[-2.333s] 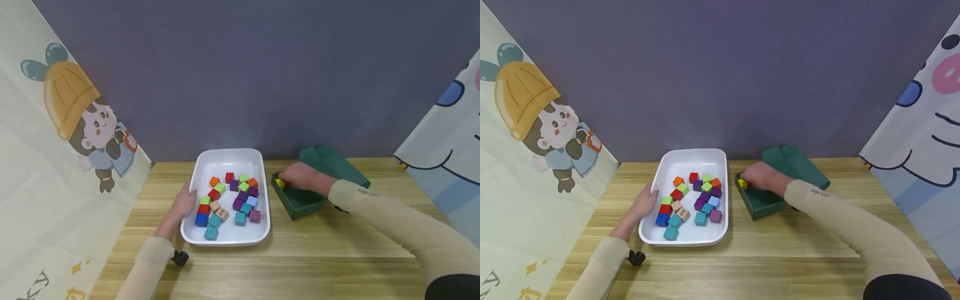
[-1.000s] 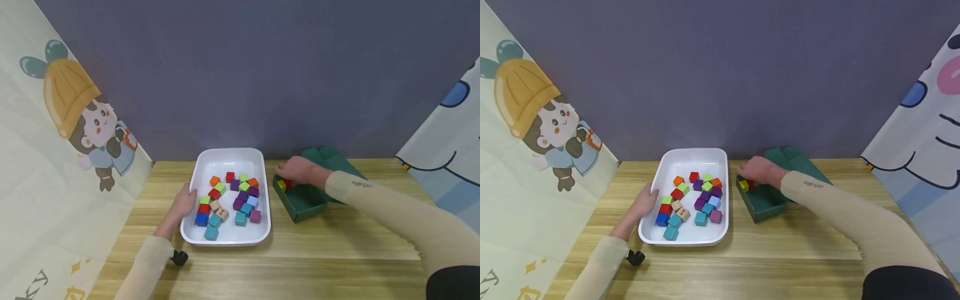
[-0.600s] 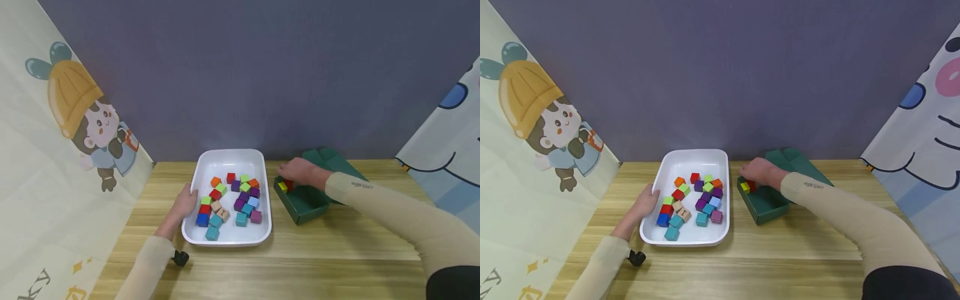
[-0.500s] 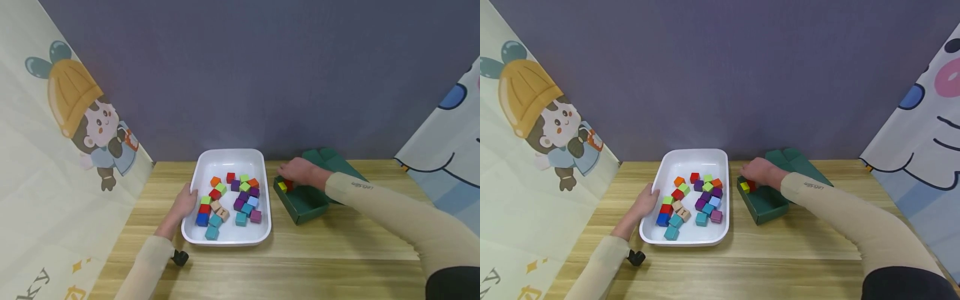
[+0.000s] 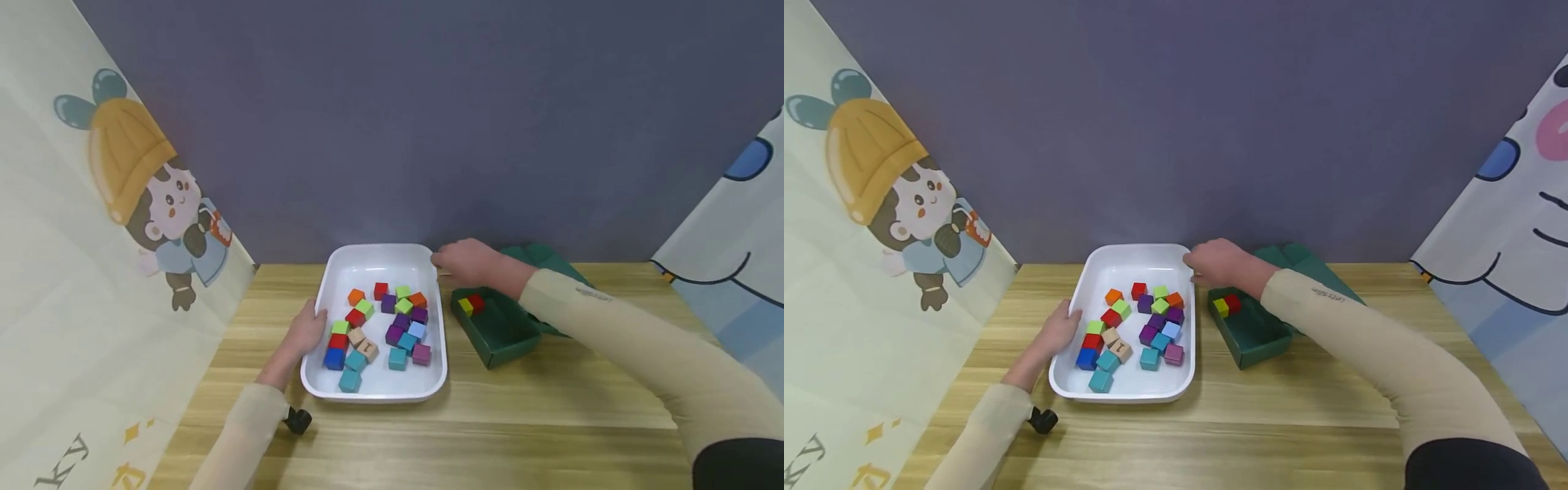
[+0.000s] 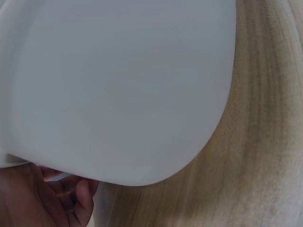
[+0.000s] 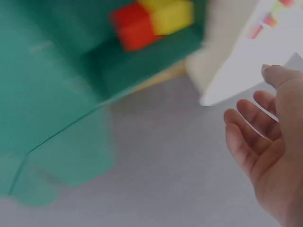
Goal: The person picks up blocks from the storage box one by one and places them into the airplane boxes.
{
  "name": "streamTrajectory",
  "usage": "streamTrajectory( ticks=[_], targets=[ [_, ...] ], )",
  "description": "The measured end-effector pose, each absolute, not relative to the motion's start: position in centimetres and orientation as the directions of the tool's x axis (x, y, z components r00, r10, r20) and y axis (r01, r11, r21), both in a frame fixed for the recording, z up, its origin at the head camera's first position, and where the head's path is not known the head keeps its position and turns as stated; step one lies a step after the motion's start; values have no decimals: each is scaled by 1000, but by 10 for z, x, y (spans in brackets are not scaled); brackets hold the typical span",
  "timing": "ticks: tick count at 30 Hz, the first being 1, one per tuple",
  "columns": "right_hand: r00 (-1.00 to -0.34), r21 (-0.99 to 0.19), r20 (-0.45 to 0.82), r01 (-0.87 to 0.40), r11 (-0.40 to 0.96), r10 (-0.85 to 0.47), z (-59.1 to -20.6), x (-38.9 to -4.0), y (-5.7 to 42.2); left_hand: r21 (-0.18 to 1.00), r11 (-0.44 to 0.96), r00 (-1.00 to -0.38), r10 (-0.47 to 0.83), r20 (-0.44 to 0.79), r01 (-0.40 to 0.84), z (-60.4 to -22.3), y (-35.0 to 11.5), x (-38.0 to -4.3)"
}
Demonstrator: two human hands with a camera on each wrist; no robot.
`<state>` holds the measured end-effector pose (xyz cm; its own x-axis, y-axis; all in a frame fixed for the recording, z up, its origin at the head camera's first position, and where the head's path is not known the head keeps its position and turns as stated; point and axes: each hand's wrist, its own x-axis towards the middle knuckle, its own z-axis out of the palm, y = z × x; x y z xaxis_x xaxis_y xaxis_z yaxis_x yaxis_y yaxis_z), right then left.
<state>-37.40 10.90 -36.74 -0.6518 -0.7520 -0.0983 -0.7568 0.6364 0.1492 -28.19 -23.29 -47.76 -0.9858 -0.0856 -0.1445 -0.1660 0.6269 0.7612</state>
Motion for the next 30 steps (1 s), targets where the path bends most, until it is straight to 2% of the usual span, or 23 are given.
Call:
streamTrajectory(
  ticks=[4, 7, 14, 18, 24, 30],
  targets=[
    [-701, 44, -115, -711, 702, -704, -351, -374, 76, 764, 627, -988, -86, -128, -153, -477, -231, -285],
    [-710, -2, -146, -696, 718, -689, -347, -377, 52, 766, 625, -989, -89, -122, -150, -476, -230, -286],
    [-710, -20, -200, -686, 727, -676, -371, -384, 3, 757, 635, -988, -93, -126, -156, -478, -232, -283],
    [-715, -71, -237, -663, 745, -658, -385, -387, -20, 759, 631, -987, -98, -125, -159, -480, -236, -279],
    [-733, -7, -258, -650, 760, -629, -399, -395, -42, 756, 636, -988, -95, -120, -153, -481, -237, -281],
    [-783, 59, -288, -589, 806, -551, -420, -398, -51, 764, 627, -988, -94, -119, -152, -482, -235, -282]
  ],
)
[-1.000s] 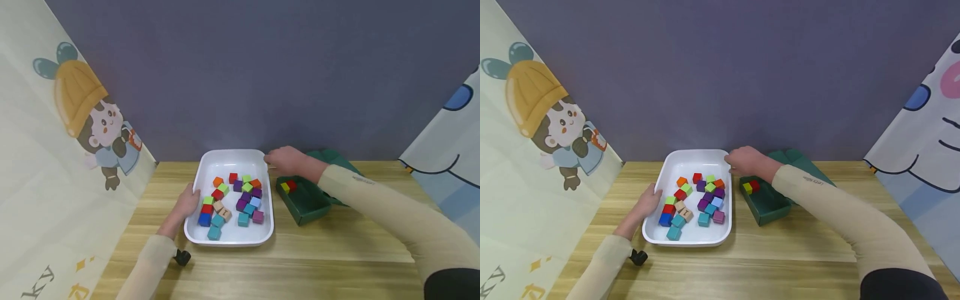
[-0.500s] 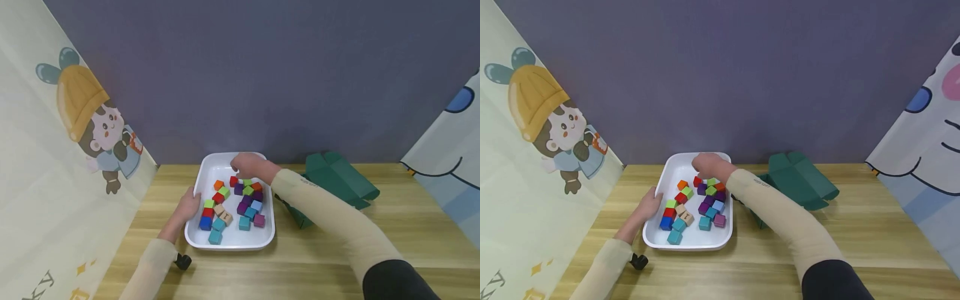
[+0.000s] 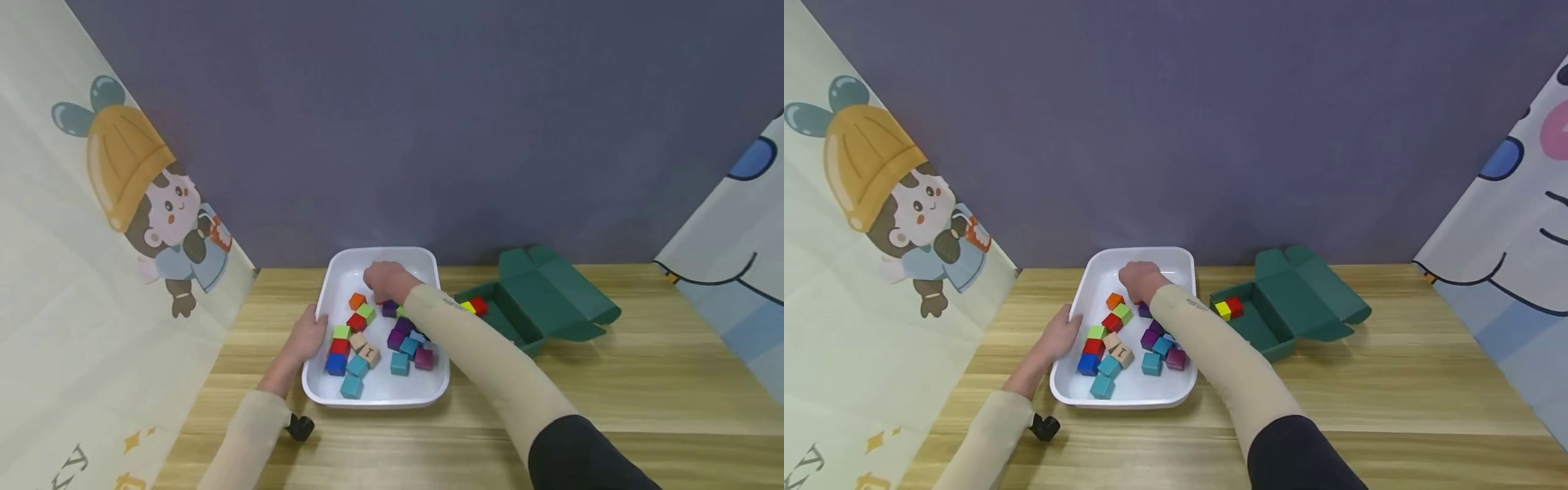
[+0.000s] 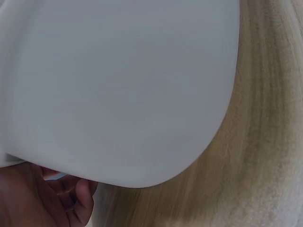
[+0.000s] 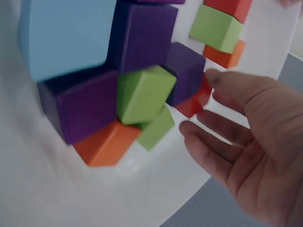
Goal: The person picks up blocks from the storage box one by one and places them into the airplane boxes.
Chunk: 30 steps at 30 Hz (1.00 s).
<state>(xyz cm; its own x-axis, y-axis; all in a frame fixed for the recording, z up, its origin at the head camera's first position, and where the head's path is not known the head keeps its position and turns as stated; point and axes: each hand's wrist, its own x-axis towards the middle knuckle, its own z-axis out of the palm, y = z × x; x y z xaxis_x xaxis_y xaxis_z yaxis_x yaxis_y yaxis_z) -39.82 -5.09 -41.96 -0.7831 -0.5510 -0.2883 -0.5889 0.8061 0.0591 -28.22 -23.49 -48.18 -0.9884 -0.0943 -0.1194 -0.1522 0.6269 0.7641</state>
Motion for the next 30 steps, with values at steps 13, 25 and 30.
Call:
streamTrajectory(
  ticks=[13, 25, 30],
  targets=[
    [-826, -14, -259, -515, 857, -501, -416, -398, -54, 756, 633, -986, -95, -137, -166, -482, -235, -283],
    [-747, -38, -281, -619, 785, -602, -372, -392, -26, 770, 611, -983, -86, -164, -182, -478, -234, -283],
    [-684, 6, -274, -704, 710, -676, -362, -379, -6, 768, 614, -982, -79, -169, -182, -477, -233, -281]
  ],
)
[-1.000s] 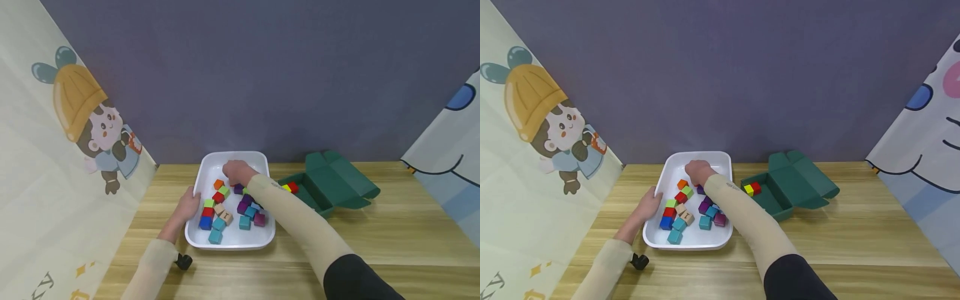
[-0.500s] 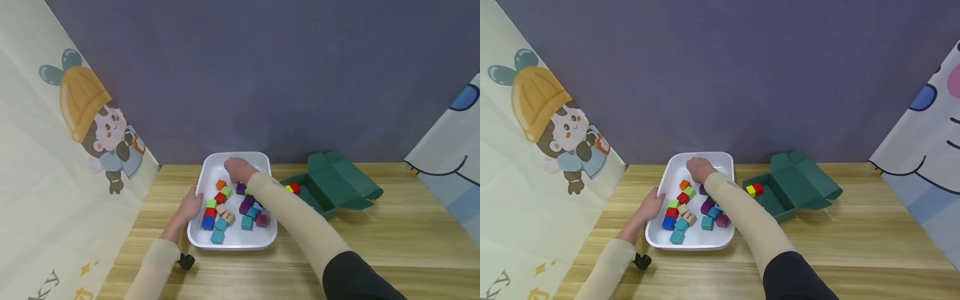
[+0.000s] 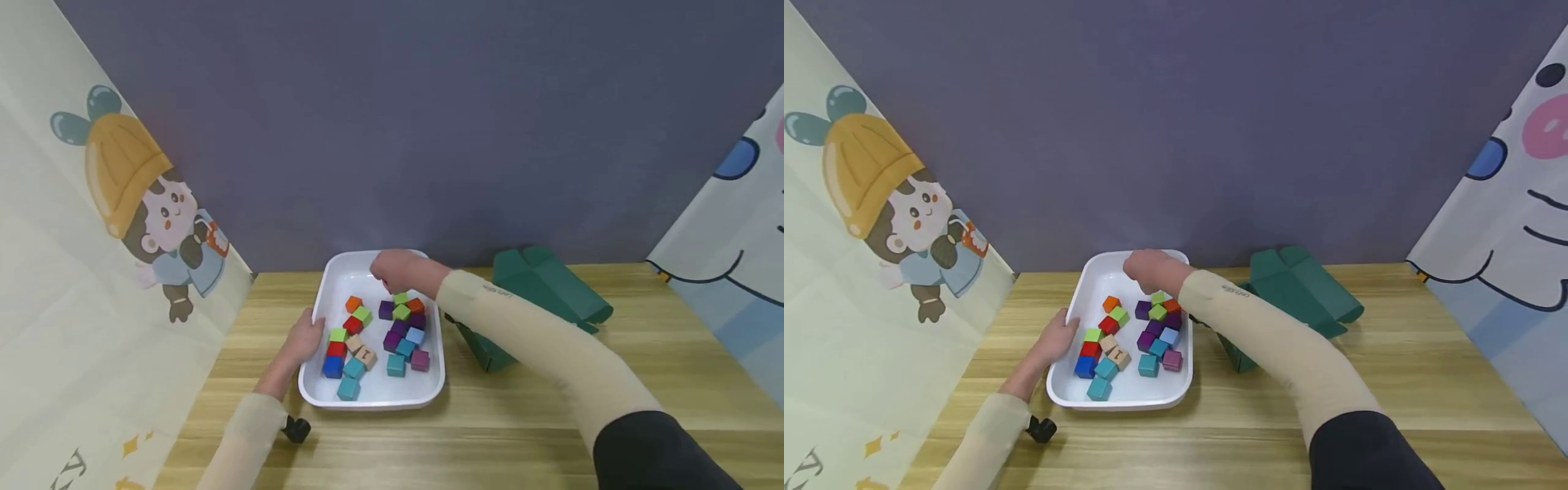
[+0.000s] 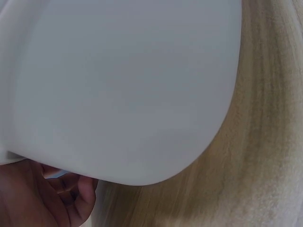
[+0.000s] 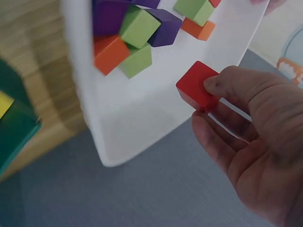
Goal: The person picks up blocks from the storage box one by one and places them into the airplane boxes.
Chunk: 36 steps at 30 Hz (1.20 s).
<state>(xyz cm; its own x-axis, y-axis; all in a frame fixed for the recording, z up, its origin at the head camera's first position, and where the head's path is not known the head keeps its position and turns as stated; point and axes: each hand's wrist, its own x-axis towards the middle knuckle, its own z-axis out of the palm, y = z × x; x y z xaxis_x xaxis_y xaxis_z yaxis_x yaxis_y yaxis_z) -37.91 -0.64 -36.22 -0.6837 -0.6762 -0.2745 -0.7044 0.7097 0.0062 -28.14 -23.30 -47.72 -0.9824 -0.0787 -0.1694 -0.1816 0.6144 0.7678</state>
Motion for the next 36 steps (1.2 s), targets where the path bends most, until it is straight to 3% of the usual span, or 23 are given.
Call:
streamTrajectory(
  ticks=[5, 17, 31, 36],
  targets=[
    [-649, 71, -264, -751, 657, -714, -354, -362, 18, 775, 610, -985, -75, -155, -168, -480, -233, -281],
    [-652, 67, -229, -751, 657, -723, -350, -327, 86, 794, 589, -987, -57, -150, -154, -486, -233, -280],
    [-636, 1, -117, -769, 640, -763, -365, -341, 165, 780, 608, -988, -57, -145, -150, -482, -236, -277],
    [-646, 18, -137, -760, 650, -751, -376, -349, 178, 780, 608, -988, -56, -144, -148, -482, -234, -279]
  ],
)
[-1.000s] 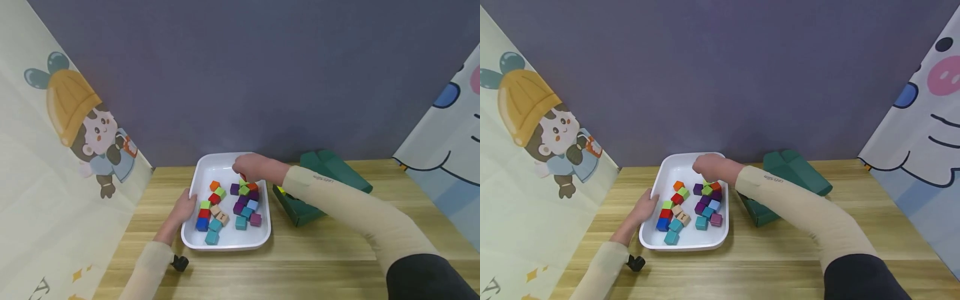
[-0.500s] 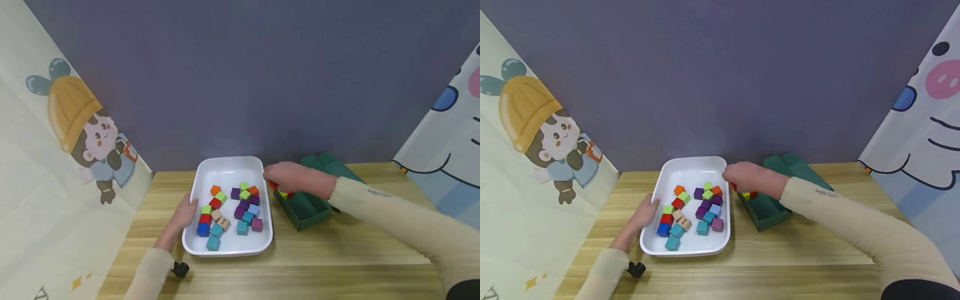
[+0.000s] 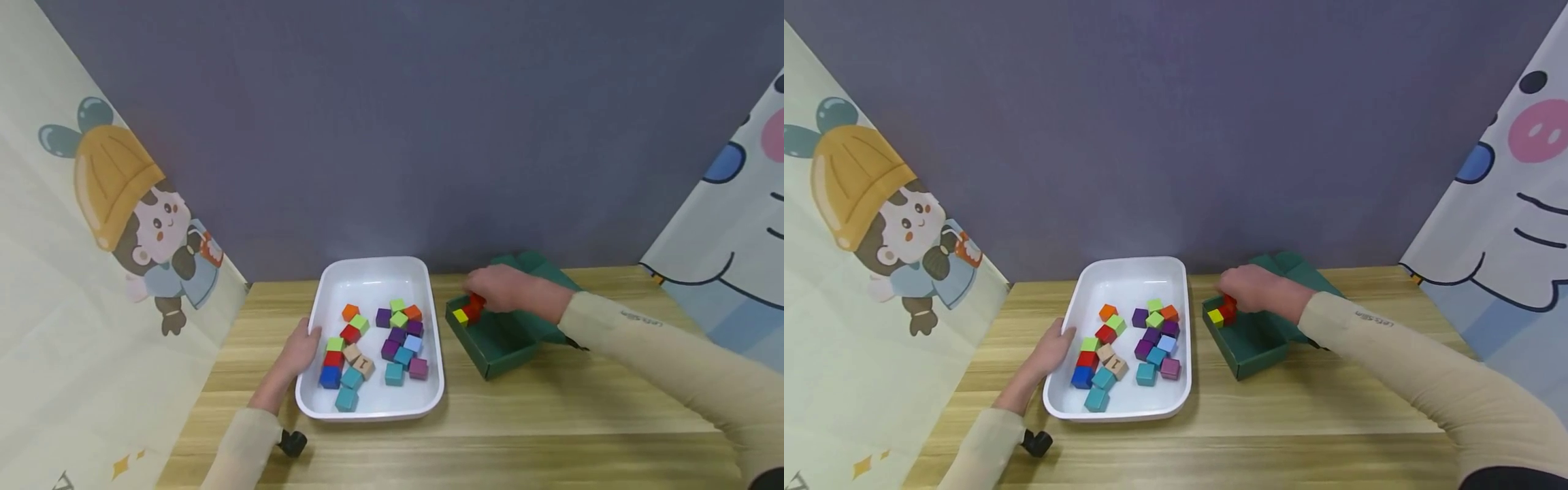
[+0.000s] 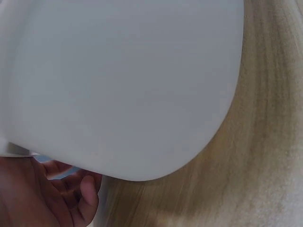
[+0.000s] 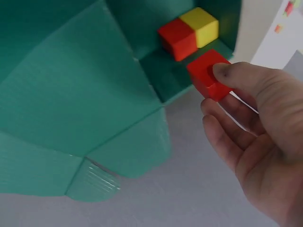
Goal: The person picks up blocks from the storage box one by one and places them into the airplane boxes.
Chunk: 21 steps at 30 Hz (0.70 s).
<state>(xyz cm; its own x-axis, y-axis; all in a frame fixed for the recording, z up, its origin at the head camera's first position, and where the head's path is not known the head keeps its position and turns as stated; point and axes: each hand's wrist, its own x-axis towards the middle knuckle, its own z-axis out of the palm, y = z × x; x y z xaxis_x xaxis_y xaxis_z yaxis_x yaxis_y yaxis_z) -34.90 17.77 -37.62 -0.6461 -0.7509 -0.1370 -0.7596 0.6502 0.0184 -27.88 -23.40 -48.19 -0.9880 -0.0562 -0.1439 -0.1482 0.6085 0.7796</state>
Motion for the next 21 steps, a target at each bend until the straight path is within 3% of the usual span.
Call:
streamTrajectory(
  ticks=[6, 21],
  targets=[
    [-657, 37, -187, -748, 663, -731, -386, -353, 180, 780, 605, -986, -61, -153, -158, -483, -234, -279],
    [-645, 146, -144, -764, 629, -750, -407, -363, 185, 793, 584, -983, -57, -173, -173, -483, -235, -279]
  ],
)
